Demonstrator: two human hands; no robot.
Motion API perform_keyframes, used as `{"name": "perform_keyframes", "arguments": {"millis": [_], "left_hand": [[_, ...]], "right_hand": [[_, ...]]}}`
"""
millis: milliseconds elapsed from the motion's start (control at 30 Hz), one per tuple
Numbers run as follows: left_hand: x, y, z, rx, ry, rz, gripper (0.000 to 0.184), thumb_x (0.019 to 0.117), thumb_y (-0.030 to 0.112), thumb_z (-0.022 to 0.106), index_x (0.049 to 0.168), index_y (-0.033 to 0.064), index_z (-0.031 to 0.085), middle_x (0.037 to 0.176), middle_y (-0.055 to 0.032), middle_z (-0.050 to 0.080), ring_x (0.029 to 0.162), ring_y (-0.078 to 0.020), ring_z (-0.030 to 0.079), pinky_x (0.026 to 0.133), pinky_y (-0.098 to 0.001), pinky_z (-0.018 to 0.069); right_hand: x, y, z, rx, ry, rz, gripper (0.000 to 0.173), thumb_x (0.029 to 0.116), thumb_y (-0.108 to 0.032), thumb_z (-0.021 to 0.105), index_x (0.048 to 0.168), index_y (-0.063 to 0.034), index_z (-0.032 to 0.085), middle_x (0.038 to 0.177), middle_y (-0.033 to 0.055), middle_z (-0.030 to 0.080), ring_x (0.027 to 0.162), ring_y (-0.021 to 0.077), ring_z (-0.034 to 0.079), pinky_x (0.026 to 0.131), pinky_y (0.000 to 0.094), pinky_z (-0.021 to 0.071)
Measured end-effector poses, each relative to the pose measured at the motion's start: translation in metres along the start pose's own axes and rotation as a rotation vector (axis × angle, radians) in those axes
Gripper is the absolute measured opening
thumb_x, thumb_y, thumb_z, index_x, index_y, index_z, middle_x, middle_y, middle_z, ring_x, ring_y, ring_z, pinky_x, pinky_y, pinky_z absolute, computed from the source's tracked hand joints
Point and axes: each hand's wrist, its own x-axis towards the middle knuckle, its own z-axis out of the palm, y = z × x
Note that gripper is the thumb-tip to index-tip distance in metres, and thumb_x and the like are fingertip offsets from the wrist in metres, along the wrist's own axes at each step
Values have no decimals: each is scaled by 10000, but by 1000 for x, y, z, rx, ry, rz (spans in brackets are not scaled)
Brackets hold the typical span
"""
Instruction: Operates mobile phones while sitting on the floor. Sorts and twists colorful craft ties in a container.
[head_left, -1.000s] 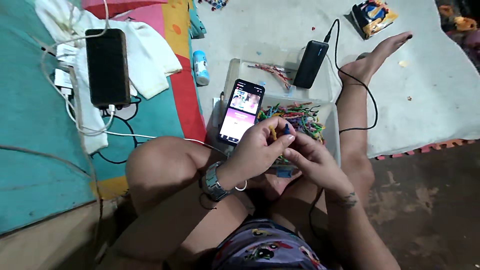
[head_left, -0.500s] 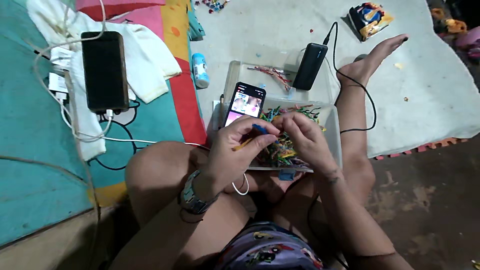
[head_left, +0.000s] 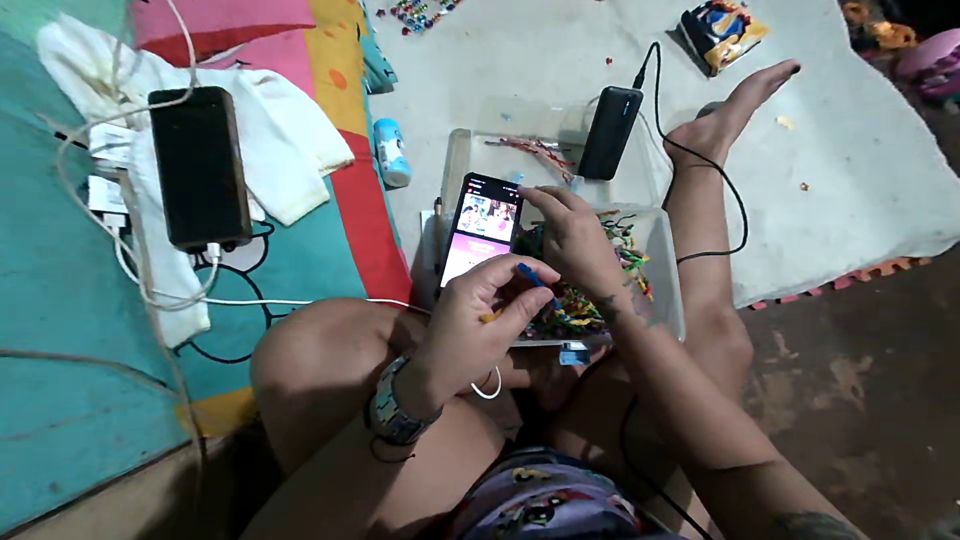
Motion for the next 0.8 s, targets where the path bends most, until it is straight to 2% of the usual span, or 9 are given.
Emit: {"name": "perform_keyframes", "arguments": {"millis": [67,133,200,267,400,500,633,733,800], "left_hand": [[1,0,-1,24,7,6,170,958,48,666,1126,32,686,998,4,689,830,-35,666,758,-201,589],[2,0,-3,62,12,14,199,940,27,669,1138,27,682,1040,-6,681,884,-35,666,798,-203,588],[2,0,-2,79,36,16,195,925,13,662,1116,40,684,1048,1,675,892,-26,657,794,-194,580],[2,1,0,60,65,-1,179,920,1,653,1085,63,681,1048,13,673,892,-28,655,785,-199,580],[1,-1,6,-47,58,-35,207,911,-21,651,1081,95,665,974,40,679,831,-28,652,753,-197,575],[0,-4,9,-171,-36,-65,226,916,-33,648,1095,104,657,945,33,686,804,-38,670,738,-211,593],[1,-12,11,-205,-131,-36,146,933,13,667,1048,98,697,1052,14,642,882,-56,653,780,-226,595],[1,-14,14,-193,-136,-24,82,942,46,682,996,97,717,999,24,666,847,-44,660,757,-214,598],[1,-16,16,-152,-123,-16,95,945,51,674,1017,104,705,999,46,666,858,-25,655,761,-197,589]], "right_hand": [[-4,-5,-11,112,6,29,431,999,-2,478,1420,-32,567,1358,211,601,1156,342,635,957,503,529],[-17,-13,-25,264,7,49,316,1068,-146,448,1272,-17,652,1191,130,667,1006,192,656,858,367,550],[-33,-19,-39,439,-122,61,363,1082,-274,434,1145,-46,709,1037,29,679,888,65,640,766,267,548],[-50,-21,-46,529,-245,20,339,1062,-295,483,1121,-59,719,1025,-11,686,902,10,636,789,215,552],[-73,-22,-39,533,-211,-13,232,1044,-185,539,1004,-37,713,969,-14,693,900,-34,632,813,150,535],[-80,-24,-40,792,-272,75,223,1059,-114,489,1003,-36,690,915,-64,705,850,-46,648,784,148,551],[-86,-21,-42,1040,-373,109,250,1072,-103,440,1011,-64,680,908,-103,701,853,-40,646,795,165,546],[-89,-19,-41,1021,-355,101,214,1053,-90,496,1020,-45,703,964,-88,717,917,-41,656,863,180,555],[-91,-16,-39,929,-283,83,184,1026,-119,568,1005,-37,731,970,-75,712,907,-62,634,838,150,536]]}}
